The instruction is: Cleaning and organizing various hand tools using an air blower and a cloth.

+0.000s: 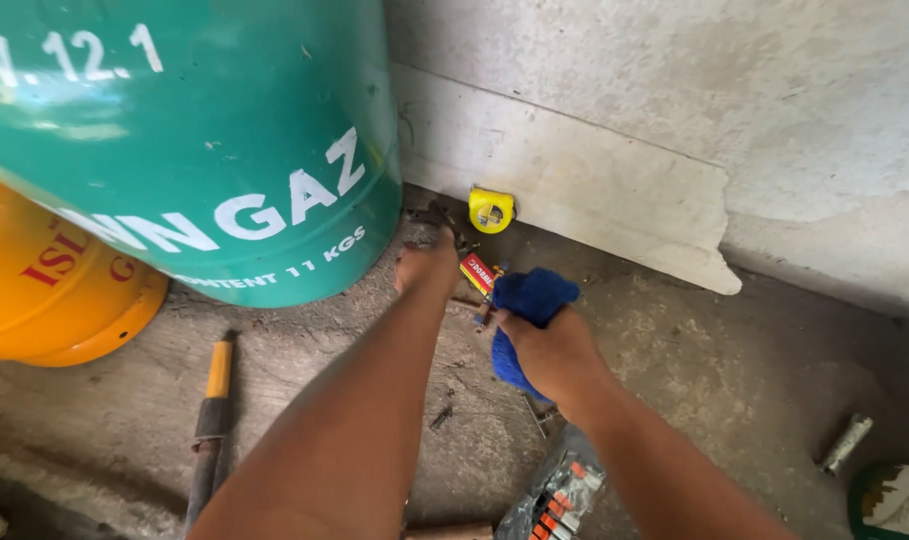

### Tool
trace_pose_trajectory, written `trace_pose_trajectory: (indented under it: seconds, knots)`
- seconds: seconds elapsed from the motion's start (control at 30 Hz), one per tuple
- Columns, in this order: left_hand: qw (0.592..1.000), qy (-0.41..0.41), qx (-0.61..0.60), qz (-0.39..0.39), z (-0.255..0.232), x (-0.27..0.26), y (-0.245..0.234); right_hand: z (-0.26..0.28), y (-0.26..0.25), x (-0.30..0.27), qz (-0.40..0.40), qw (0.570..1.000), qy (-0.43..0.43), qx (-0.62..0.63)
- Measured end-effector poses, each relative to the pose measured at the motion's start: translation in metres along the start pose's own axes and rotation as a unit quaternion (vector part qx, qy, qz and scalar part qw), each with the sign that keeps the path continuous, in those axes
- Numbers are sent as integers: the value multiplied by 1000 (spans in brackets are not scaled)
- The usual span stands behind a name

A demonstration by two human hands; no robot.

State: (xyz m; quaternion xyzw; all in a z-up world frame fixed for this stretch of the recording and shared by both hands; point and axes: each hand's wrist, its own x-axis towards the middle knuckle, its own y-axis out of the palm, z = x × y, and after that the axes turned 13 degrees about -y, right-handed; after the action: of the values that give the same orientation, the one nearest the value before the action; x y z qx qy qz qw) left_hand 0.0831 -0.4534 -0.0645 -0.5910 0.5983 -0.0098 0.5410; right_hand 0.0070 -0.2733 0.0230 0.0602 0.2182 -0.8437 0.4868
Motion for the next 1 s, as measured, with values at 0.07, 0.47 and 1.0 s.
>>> trace_pose_trajectory:
  seconds: [0.07,0.47,1.0]
  knots:
    - [988,-50,-136,44,-13,4,-10,6,5,3,-5,1000,15,-4]
    - [918,-137,-367,55,-9,7,-10,21,17,4,-19,999,32,26]
    - [912,393,-93,73,2,-234,1,22,-100,-6,-217,955,-192,-56]
